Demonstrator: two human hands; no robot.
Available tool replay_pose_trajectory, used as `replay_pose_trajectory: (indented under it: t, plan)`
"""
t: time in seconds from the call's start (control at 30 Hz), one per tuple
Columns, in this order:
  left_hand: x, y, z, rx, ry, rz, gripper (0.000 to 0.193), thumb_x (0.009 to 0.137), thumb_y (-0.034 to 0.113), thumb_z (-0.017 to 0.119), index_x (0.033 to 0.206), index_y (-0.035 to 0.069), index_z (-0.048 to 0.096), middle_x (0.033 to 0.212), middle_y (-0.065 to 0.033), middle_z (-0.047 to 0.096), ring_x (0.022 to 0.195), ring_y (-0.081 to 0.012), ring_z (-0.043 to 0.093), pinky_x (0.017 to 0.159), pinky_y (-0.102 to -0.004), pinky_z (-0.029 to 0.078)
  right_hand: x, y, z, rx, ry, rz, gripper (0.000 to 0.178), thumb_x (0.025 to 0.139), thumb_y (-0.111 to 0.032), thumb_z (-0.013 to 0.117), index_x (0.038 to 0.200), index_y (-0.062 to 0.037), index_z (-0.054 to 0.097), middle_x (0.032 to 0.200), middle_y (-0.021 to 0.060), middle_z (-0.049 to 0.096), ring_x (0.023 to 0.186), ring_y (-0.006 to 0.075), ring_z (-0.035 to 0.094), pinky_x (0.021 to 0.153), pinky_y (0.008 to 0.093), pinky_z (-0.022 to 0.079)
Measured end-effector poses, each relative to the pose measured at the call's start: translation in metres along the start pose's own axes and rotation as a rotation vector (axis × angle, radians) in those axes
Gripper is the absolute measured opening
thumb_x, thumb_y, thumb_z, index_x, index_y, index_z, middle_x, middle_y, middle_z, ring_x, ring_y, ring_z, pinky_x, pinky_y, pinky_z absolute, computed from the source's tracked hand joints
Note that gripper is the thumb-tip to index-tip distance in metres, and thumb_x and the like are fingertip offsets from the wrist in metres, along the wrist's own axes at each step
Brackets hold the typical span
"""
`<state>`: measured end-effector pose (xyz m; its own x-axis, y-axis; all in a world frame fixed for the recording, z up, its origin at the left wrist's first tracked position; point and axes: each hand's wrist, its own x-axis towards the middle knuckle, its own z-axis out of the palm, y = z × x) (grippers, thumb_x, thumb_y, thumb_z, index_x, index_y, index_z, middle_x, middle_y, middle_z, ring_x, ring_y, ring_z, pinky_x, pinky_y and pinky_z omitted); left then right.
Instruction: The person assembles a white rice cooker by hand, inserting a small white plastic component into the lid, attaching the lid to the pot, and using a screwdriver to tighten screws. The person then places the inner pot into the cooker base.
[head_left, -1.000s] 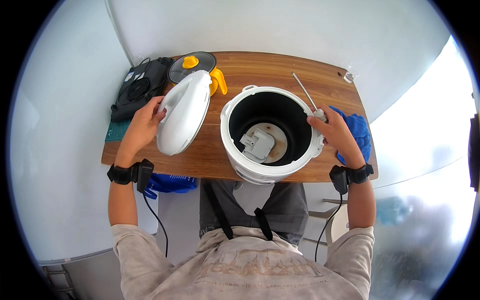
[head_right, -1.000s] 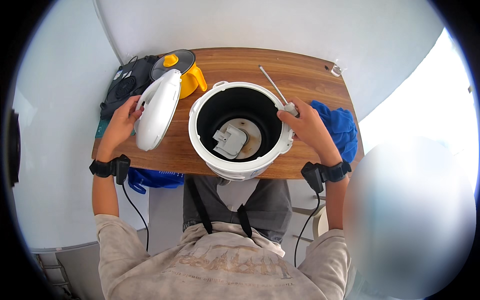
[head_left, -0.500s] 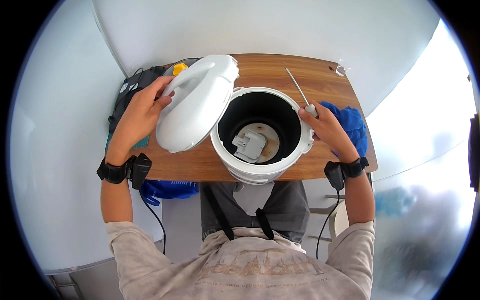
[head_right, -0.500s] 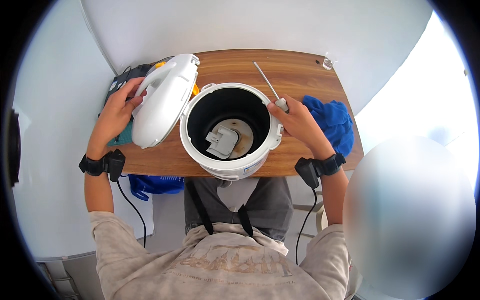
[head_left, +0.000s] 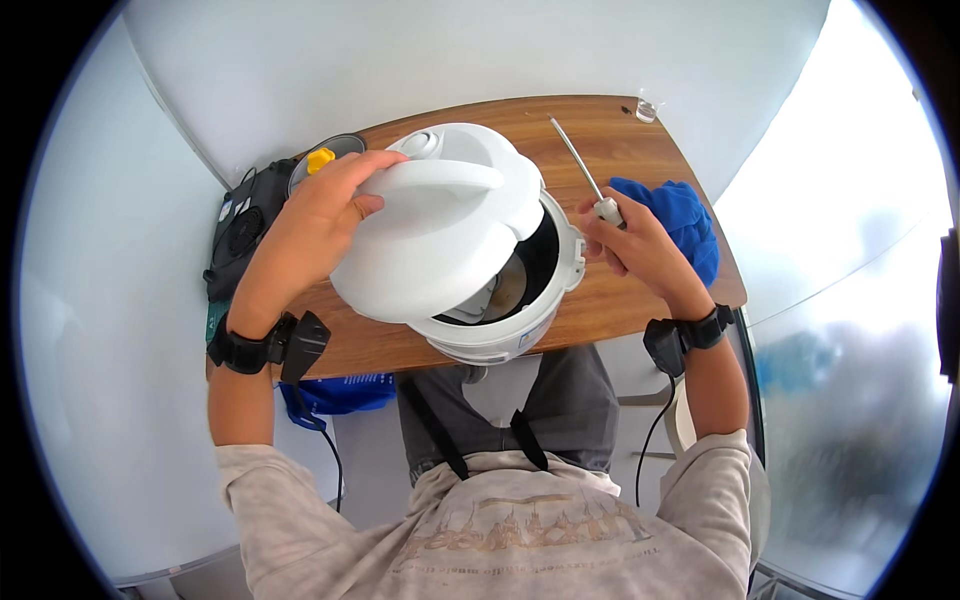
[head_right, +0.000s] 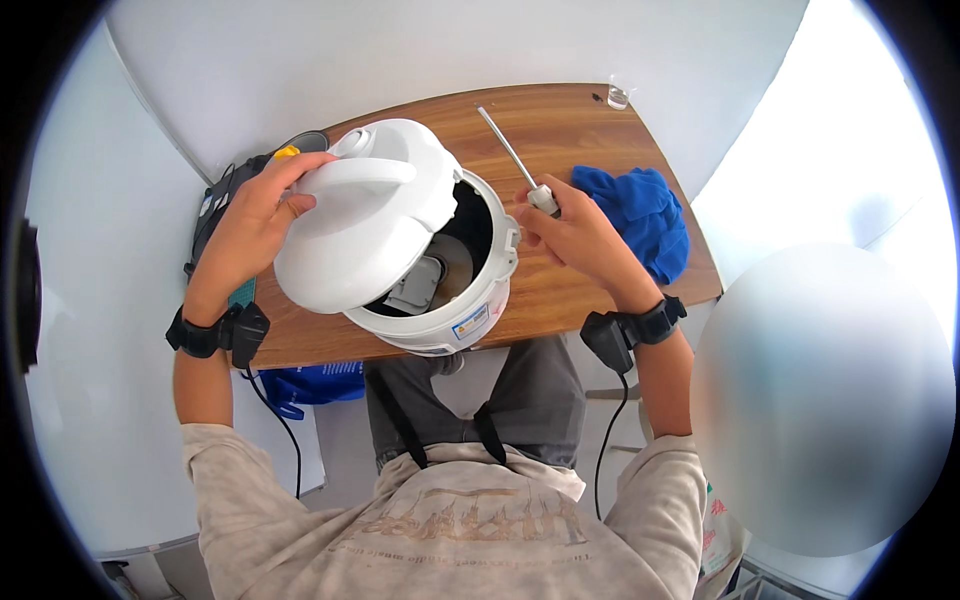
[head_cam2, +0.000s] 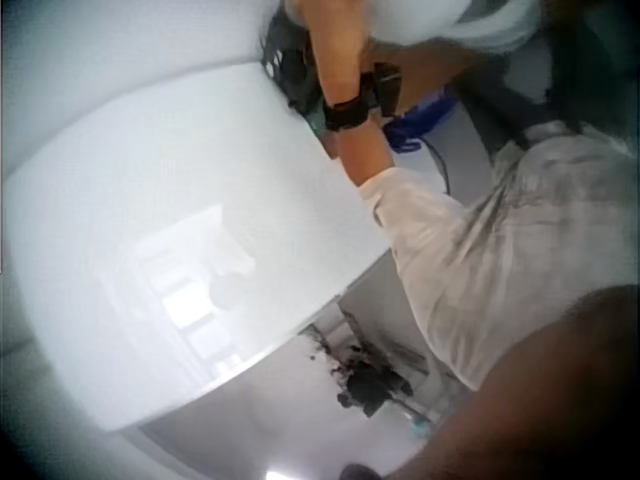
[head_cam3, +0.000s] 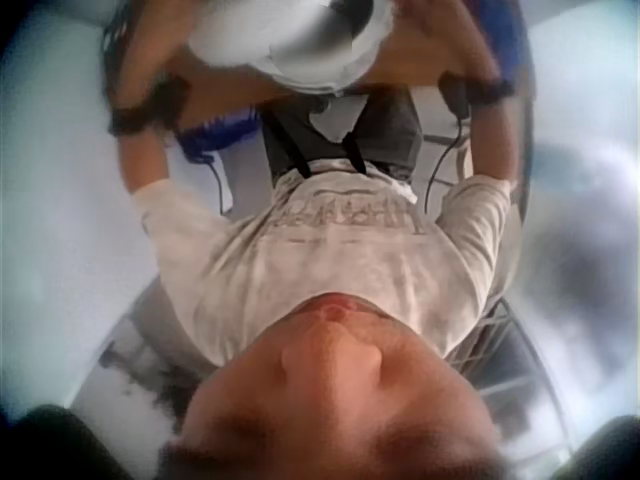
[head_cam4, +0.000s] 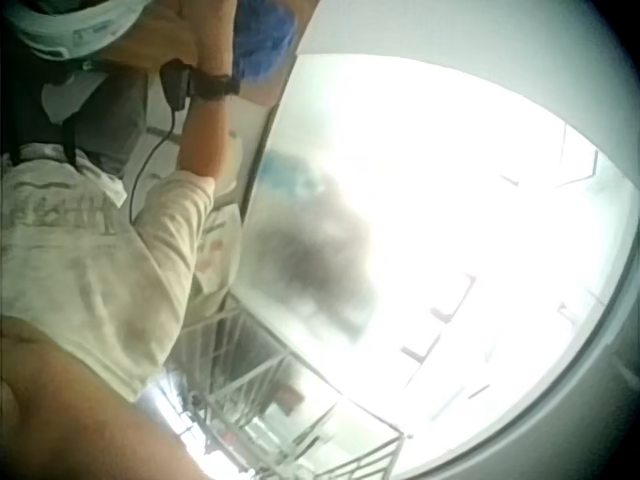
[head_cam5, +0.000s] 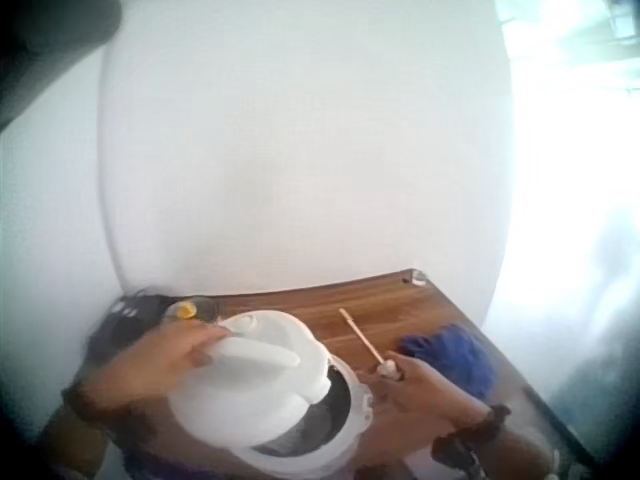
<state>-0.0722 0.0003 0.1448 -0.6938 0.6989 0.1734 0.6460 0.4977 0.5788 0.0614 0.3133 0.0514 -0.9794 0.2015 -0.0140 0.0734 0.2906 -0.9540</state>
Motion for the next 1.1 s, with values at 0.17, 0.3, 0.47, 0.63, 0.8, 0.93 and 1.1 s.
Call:
replay_pose_trajectory:
  t: [0.17, 0.3, 0.47, 0.63, 0.8, 0.93, 1.1]
  plan:
    - [0.008, 0.01, 0.014, 0.008, -0.065, 0.022, 0.045, 0.091, -0.006, 0.052, 0.134, 0.006, 0.057, 0.112, -0.0134, 0.062, 0.101, -0.0271, 0.064, 0.095, -0.0371, 0.049, -0.017, 0.0, -0.003, 0.055, -0.05, 0.018, 0.024, 0.095, -0.018, 0.063, 0.115, -0.0055, 0.061, 0.074, 0.0007, 0.062, 0.054, 0.0047, 0.048, 0.048, 0.0219, 0.038]
    - [0.011, 0.012, 0.019, 0.244, -0.07, 0.103, 0.047, 0.09, -0.006, 0.051, 0.134, 0.008, 0.058, 0.115, -0.0142, 0.061, 0.104, -0.0309, 0.061, 0.096, -0.0383, 0.048, -0.025, 0.0, -0.004, 0.062, -0.063, 0.006, 0.026, 0.094, -0.017, 0.063, 0.118, -0.0058, 0.061, 0.075, 0.0006, 0.062, 0.055, 0.0043, 0.048, 0.047, 0.0218, 0.038]
    - [0.01, 0.031, 0.028, 0.346, -0.061, 0.125, 0.045, 0.092, -0.002, 0.053, 0.134, 0.01, 0.059, 0.118, -0.0141, 0.062, 0.108, -0.0326, 0.058, 0.097, -0.0392, 0.046, -0.028, 0.004, -0.008, 0.103, -0.064, -0.005, 0.027, 0.094, -0.018, 0.063, 0.118, -0.0053, 0.061, 0.076, 0.0008, 0.063, 0.057, 0.0046, 0.05, 0.048, 0.0225, 0.038]
    - [0.014, 0.035, 0.03, 0.314, -0.081, 0.093, 0.043, 0.093, -0.001, 0.053, 0.134, 0.011, 0.06, 0.119, -0.0138, 0.062, 0.109, -0.0327, 0.058, 0.098, -0.0393, 0.046, -0.028, 0.005, -0.009, 0.104, -0.108, -0.044, 0.029, 0.094, -0.019, 0.062, 0.118, -0.0035, 0.061, 0.077, 0.002, 0.064, 0.06, 0.006, 0.053, 0.048, 0.0232, 0.04]
    - [0.014, 0.038, 0.033, 0.356, -0.054, 0.143, 0.042, 0.093, 0.0, 0.054, 0.133, 0.011, 0.061, 0.119, -0.0141, 0.063, 0.109, -0.033, 0.058, 0.097, -0.0387, 0.046, -0.029, 0.006, -0.007, 0.105, -0.113, -0.041, 0.031, 0.095, -0.018, 0.061, 0.123, -0.0048, 0.059, 0.078, 0.0024, 0.065, 0.058, 0.0055, 0.052, 0.048, 0.021, 0.039]
    - [0.015, 0.038, 0.034, 0.355, -0.057, 0.163, 0.042, 0.094, 0.001, 0.054, 0.134, 0.01, 0.061, 0.12, -0.0143, 0.063, 0.109, -0.0327, 0.057, 0.098, -0.0381, 0.046, -0.029, 0.01, -0.004, 0.105, -0.114, -0.063, 0.034, 0.096, -0.018, 0.06, 0.127, -0.0058, 0.058, 0.079, 0.0023, 0.065, 0.058, 0.0048, 0.051, 0.048, 0.0198, 0.038]
    - [0.015, 0.038, 0.032, 0.298, -0.103, 0.138, 0.041, 0.095, 0.003, 0.054, 0.135, 0.009, 0.06, 0.12, -0.0143, 0.063, 0.107, -0.0318, 0.058, 0.098, -0.0376, 0.046, -0.03, 0.013, -0.003, 0.098, -0.115, -0.069, 0.034, 0.095, -0.019, 0.061, 0.127, -0.0063, 0.058, 0.079, 0.0027, 0.066, 0.058, 0.0049, 0.052, 0.048, 0.0202, 0.039]
